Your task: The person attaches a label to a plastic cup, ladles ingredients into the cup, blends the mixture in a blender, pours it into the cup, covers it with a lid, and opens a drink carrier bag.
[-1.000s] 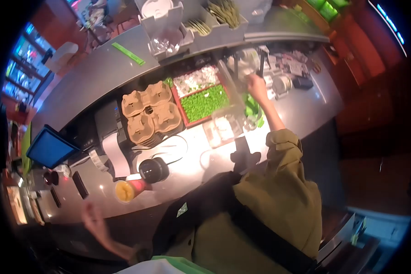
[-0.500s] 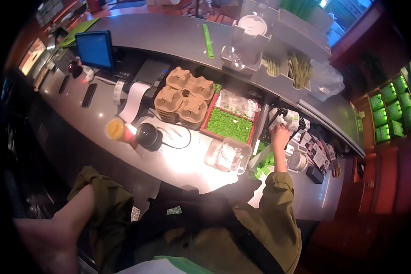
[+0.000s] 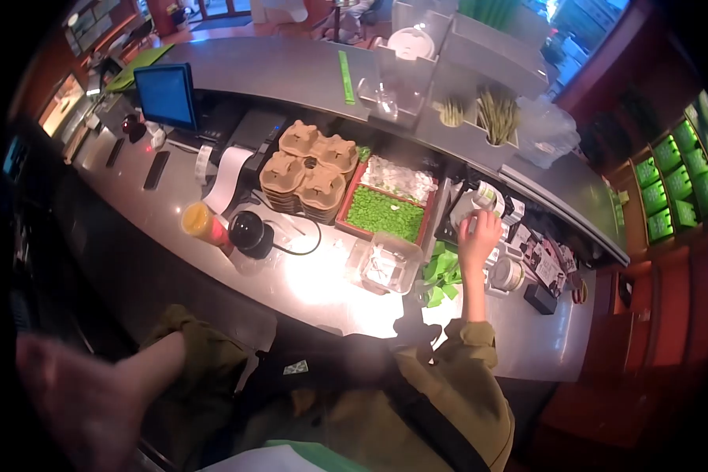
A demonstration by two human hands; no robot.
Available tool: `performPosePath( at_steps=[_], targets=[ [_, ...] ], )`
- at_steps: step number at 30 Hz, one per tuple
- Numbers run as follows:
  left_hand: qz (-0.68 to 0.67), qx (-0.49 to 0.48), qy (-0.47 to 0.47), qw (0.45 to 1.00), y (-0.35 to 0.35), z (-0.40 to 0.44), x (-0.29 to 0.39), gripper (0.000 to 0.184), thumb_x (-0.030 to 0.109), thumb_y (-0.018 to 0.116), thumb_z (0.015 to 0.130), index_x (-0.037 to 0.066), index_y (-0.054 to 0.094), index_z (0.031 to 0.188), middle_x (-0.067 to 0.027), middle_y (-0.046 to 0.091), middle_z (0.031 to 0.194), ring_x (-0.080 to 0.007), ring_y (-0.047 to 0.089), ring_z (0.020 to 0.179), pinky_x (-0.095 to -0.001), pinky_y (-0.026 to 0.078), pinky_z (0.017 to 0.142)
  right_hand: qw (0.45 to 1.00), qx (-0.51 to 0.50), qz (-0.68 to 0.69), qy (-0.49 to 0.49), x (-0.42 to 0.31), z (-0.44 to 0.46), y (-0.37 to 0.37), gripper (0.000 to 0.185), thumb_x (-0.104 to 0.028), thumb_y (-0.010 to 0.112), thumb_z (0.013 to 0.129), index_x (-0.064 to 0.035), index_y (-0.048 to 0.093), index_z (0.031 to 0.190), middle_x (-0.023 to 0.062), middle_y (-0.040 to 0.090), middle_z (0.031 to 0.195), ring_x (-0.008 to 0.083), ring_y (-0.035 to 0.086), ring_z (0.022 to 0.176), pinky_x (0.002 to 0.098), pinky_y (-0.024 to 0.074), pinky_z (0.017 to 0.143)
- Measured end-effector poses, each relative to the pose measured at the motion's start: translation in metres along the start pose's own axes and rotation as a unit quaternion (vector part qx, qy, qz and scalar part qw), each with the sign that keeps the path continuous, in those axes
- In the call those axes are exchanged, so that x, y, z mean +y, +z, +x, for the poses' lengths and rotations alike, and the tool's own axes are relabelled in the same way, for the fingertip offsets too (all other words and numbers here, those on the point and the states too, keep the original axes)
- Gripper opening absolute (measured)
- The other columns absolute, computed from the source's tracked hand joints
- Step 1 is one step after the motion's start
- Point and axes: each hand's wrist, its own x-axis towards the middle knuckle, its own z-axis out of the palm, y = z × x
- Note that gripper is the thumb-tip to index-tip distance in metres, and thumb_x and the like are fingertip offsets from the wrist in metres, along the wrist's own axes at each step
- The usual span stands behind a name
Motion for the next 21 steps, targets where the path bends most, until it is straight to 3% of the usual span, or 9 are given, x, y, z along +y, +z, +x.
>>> performPosePath(
  at_steps=[2, 3, 4, 6, 7, 10, 12, 15, 21],
  targets=[
    [-0.251, 0.013, -0.148, 0.957, 0.038, -0.028, -0.048, 0.051, 0.04, 0.044, 0.08, -0.007, 0.058, 0.094, -0.027, 0.054, 0.102, -0.0308, 0.046, 0.104, -0.045, 0.038, 0.083, 0.997, 0.027, 0.074, -0.006, -0.025, 0.004, -0.022, 0.013, -0.002, 0.059, 0.069, -0.0039, 0.052, 0.08, 0.0097, 0.053, 0.081, 0.0272, 0.05, 0.078, 0.0355, 0.0384, 0.07],
    [0.026, -0.03, -0.201, 0.979, 0.033, -0.053, -0.072, 0.043, 0.029, 0.042, 0.083, -0.01, 0.057, 0.095, -0.0247, 0.055, 0.098, -0.0295, 0.052, 0.093, -0.0412, 0.044, 0.077, 0.991, 0.008, 0.135, 0.012, -0.035, -0.001, -0.029, 0.013, 0.0, 0.059, 0.068, -0.0037, 0.052, 0.079, 0.0099, 0.053, 0.08, 0.0278, 0.05, 0.078, 0.0354, 0.0389, 0.071],
    [0.301, -0.069, -0.237, 0.921, 0.031, -0.07, -0.098, 0.035, 0.017, 0.04, 0.086, -0.013, 0.057, 0.096, -0.0224, 0.056, 0.093, -0.0282, 0.058, 0.081, -0.0374, 0.05, 0.071, 0.98, -0.011, 0.196, 0.029, -0.046, -0.007, -0.035, 0.013, 0.001, 0.059, 0.067, -0.0034, 0.052, 0.078, 0.0101, 0.052, 0.079, 0.0284, 0.05, 0.079, 0.0353, 0.0393, 0.071],
    [0.095, -0.233, -0.38, 0.89, 0.109, -0.066, -0.16, 0.017, 0.009, 0.054, 0.084, -0.003, 0.062, 0.092, -0.0084, 0.06, 0.085, -0.0182, 0.061, 0.075, -0.0253, 0.049, 0.064, 0.938, -0.1, 0.326, 0.061, -0.076, -0.024, -0.042, 0.014, 0.004, 0.058, 0.067, -0.003, 0.053, 0.078, 0.011, 0.053, 0.08, 0.0276, 0.052, 0.081, 0.0349, 0.0405, 0.073],
    [0.114, -0.326, -0.347, 0.872, 0.122, -0.086, -0.207, 0.015, 0.01, 0.059, 0.081, 0.002, 0.063, 0.093, -0.0029, 0.062, 0.083, -0.0124, 0.061, 0.072, -0.0237, 0.048, 0.064, 0.93, -0.107, 0.346, 0.062, -0.088, -0.034, -0.041, 0.015, 0.004, 0.059, 0.067, -0.0026, 0.053, 0.079, 0.0111, 0.053, 0.081, 0.0275, 0.052, 0.082, 0.0349, 0.0412, 0.074],
    [0.278, -0.398, -0.245, 0.839, 0.168, -0.137, -0.325, 0.022, 0.021, 0.058, 0.074, 0.004, 0.062, 0.087, -0.0168, 0.063, 0.089, -0.0309, 0.061, 0.08, -0.0391, 0.049, 0.068, 0.906, -0.125, 0.4, 0.053, -0.11, -0.058, -0.037, 0.015, 0.005, 0.059, 0.069, -0.0018, 0.054, 0.081, 0.0112, 0.055, 0.083, 0.0273, 0.054, 0.082, 0.0343, 0.0432, 0.074],
    [0.411, -0.457, -0.231, 0.754, 0.189, -0.158, -0.389, 0.033, 0.032, 0.063, 0.073, 0.007, 0.064, 0.094, -0.0161, 0.063, 0.098, -0.0311, 0.061, 0.088, -0.0409, 0.049, 0.075, 0.895, -0.133, 0.418, 0.078, -0.121, -0.058, -0.045, 0.013, 0.005, 0.059, 0.07, -0.0015, 0.054, 0.081, 0.0112, 0.055, 0.083, 0.0273, 0.055, 0.08, 0.0331, 0.0438, 0.072],
    [0.469, -0.531, -0.357, 0.609, 0.211, -0.169, -0.423, 0.049, 0.042, 0.07, 0.065, 0.008, 0.064, 0.1, -0.0122, 0.062, 0.105, -0.0303, 0.061, 0.095, -0.0439, 0.048, 0.081, 0.893, -0.124, 0.416, 0.12, -0.115, -0.056, -0.051, 0.012, 0.005, 0.058, 0.071, -0.0011, 0.053, 0.08, 0.0108, 0.055, 0.082, 0.0263, 0.056, 0.081, 0.0323, 0.0436, 0.073],
    [0.485, -0.577, -0.389, 0.53, 0.225, -0.172, -0.454, 0.064, 0.045, 0.075, 0.055, 0.008, 0.064, 0.105, -0.0115, 0.062, 0.109, -0.0284, 0.06, 0.101, -0.0454, 0.046, 0.086, 0.9, -0.118, 0.38, 0.177, -0.08, -0.062, -0.047, 0.01, 0.005, 0.057, 0.072, -0.0015, 0.052, 0.078, 0.0106, 0.055, 0.081, 0.0243, 0.054, 0.076, 0.0306, 0.0431, 0.071]
  ],
)
